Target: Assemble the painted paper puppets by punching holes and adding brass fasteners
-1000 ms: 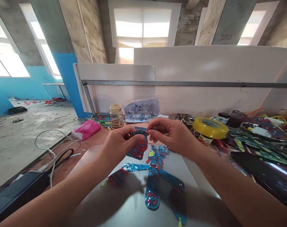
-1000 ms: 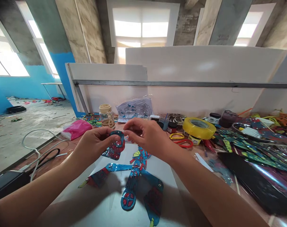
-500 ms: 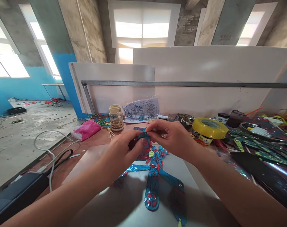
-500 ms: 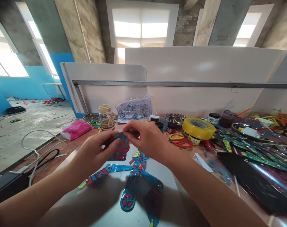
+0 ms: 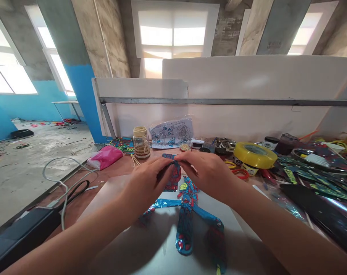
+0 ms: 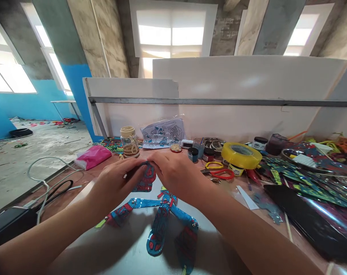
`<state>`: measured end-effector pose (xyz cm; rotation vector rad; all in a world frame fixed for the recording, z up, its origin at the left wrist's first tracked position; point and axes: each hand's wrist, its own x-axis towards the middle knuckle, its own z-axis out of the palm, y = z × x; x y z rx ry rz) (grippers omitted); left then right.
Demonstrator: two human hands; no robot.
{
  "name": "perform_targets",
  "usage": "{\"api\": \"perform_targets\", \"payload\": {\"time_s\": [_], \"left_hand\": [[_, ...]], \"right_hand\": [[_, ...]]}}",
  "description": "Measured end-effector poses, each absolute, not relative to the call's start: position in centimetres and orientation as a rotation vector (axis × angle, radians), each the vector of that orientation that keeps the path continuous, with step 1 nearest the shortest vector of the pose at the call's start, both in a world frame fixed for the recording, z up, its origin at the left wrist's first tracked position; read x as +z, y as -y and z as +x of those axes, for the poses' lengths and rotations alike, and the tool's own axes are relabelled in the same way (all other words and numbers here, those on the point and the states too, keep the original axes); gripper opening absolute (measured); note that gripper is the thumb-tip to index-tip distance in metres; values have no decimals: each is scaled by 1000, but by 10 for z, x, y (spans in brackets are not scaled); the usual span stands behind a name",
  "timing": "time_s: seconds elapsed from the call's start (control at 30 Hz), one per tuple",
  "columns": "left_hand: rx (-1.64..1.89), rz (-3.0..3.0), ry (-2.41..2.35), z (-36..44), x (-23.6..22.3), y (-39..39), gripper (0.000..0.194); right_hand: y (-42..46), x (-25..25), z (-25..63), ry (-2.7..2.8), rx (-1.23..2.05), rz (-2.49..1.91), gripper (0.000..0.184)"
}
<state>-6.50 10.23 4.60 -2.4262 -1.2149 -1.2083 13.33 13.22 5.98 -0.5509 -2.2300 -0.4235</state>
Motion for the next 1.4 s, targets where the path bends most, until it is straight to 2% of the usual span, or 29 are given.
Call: {"api": "perform_targets", "payload": {"time_s": [0.27,0.73,0.97,1.17,1.4], "left_hand": [[-1181,-2480,1393,-63,53,-97,17],[-1248,-2547,1400,-62,52,-98,19],[-1340,-2568,1416,-63,51,-101,21],[-1263,-2521,1347,-63,48,-102,20],[-1187,-2359,1164,-65,43,-101,21]], "right_hand": [[-126,58,132,2245,-484,-635,17],[-120,56,131,2352,-653,-650,22],[-124,57,134,2284,-432,-666,15],[-118,56,130,2291,-572,-705,23],[-117,63,127,2174,-302,-692,17]]}}
